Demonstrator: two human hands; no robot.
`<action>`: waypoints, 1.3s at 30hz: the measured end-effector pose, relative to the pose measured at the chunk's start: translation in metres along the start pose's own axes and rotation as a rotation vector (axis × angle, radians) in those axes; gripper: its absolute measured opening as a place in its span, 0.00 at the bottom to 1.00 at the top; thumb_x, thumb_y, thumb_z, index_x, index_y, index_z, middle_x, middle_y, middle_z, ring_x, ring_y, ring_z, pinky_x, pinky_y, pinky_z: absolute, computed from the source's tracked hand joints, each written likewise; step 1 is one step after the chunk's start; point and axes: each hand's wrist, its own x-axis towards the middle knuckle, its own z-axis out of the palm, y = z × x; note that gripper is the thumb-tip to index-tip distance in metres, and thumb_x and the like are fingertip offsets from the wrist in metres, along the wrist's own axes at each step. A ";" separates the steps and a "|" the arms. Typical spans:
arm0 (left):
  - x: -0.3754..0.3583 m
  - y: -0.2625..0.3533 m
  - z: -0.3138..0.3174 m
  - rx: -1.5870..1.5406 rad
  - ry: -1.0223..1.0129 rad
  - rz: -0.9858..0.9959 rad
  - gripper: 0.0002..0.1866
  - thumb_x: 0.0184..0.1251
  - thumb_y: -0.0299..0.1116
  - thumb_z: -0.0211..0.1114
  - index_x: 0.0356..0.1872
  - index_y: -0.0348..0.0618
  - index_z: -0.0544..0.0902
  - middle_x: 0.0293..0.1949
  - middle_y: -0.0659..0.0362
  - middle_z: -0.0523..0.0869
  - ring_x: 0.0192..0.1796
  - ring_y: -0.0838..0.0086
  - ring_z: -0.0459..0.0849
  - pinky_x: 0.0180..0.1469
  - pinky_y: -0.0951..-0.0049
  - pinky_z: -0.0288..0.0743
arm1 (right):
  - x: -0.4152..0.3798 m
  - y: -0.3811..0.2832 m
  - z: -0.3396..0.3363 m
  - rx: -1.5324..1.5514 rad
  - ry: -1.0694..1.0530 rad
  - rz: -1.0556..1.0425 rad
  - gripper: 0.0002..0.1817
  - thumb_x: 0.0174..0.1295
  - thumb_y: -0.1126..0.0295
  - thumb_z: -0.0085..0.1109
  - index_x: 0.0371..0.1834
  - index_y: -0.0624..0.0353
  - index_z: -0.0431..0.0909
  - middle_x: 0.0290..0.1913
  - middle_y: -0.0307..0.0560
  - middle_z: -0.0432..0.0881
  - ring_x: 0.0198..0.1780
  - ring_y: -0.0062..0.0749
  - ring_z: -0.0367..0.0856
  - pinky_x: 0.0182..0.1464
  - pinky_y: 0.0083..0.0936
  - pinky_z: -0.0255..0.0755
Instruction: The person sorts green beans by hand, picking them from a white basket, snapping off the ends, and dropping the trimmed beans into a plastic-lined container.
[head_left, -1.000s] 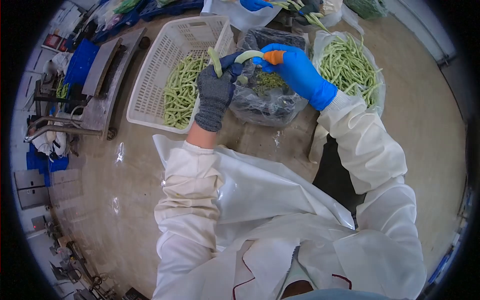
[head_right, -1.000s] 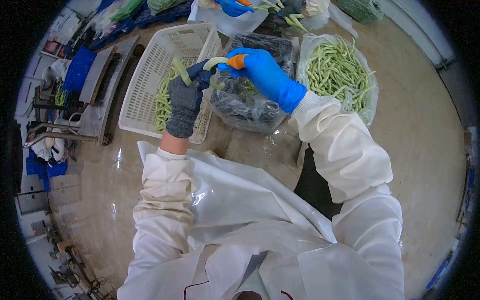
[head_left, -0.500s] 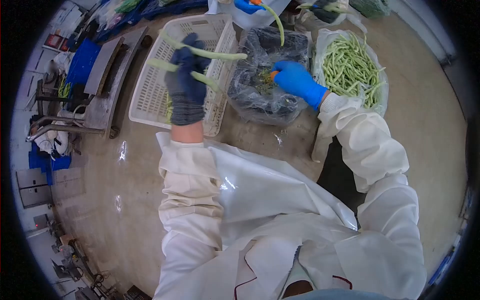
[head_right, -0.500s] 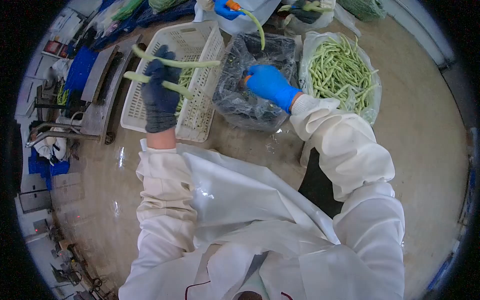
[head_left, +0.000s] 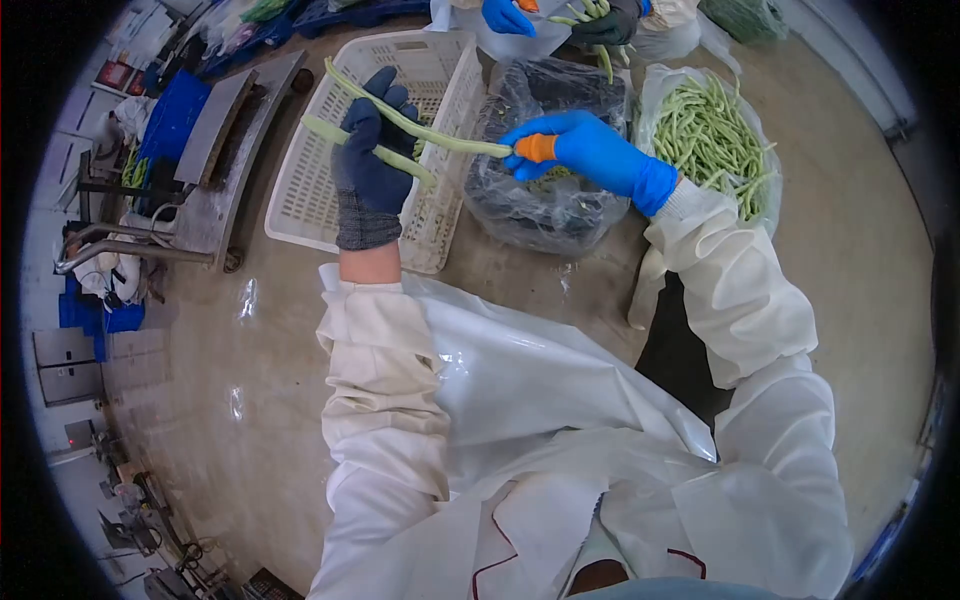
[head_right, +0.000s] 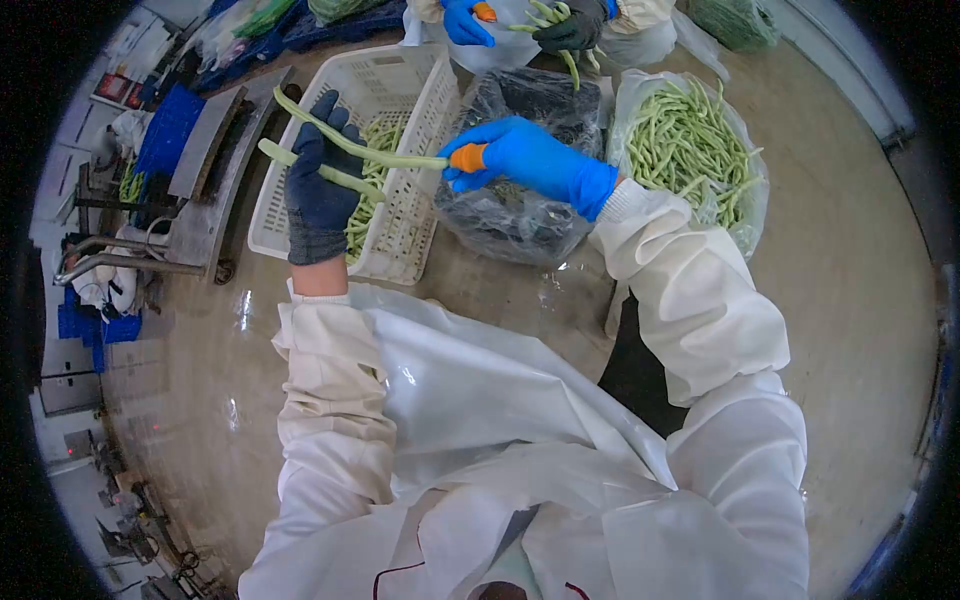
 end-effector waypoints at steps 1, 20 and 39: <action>0.002 -0.002 -0.001 0.028 0.003 -0.009 0.29 0.63 0.35 0.64 0.63 0.34 0.69 0.48 0.53 0.82 0.48 0.70 0.81 0.52 0.71 0.76 | -0.001 -0.002 0.003 -0.020 -0.004 0.009 0.14 0.61 0.71 0.57 0.49 0.63 0.81 0.38 0.45 0.85 0.40 0.19 0.81 0.46 0.21 0.75; -0.006 -0.026 0.024 0.609 0.210 -0.068 0.18 0.67 0.32 0.60 0.56 0.36 0.77 0.39 0.54 0.85 0.37 0.72 0.83 0.38 0.76 0.78 | -0.022 0.002 0.027 -0.699 -0.013 -0.203 0.12 0.62 0.70 0.56 0.47 0.59 0.81 0.39 0.48 0.83 0.37 0.32 0.80 0.42 0.26 0.74; -0.024 -0.023 0.033 0.784 -0.243 -0.488 0.20 0.61 0.34 0.65 0.53 0.37 0.80 0.34 0.60 0.85 0.33 0.77 0.82 0.35 0.80 0.76 | -0.008 -0.007 -0.084 -0.993 0.730 -0.288 0.14 0.54 0.63 0.58 0.41 0.55 0.84 0.39 0.57 0.83 0.40 0.52 0.82 0.44 0.39 0.76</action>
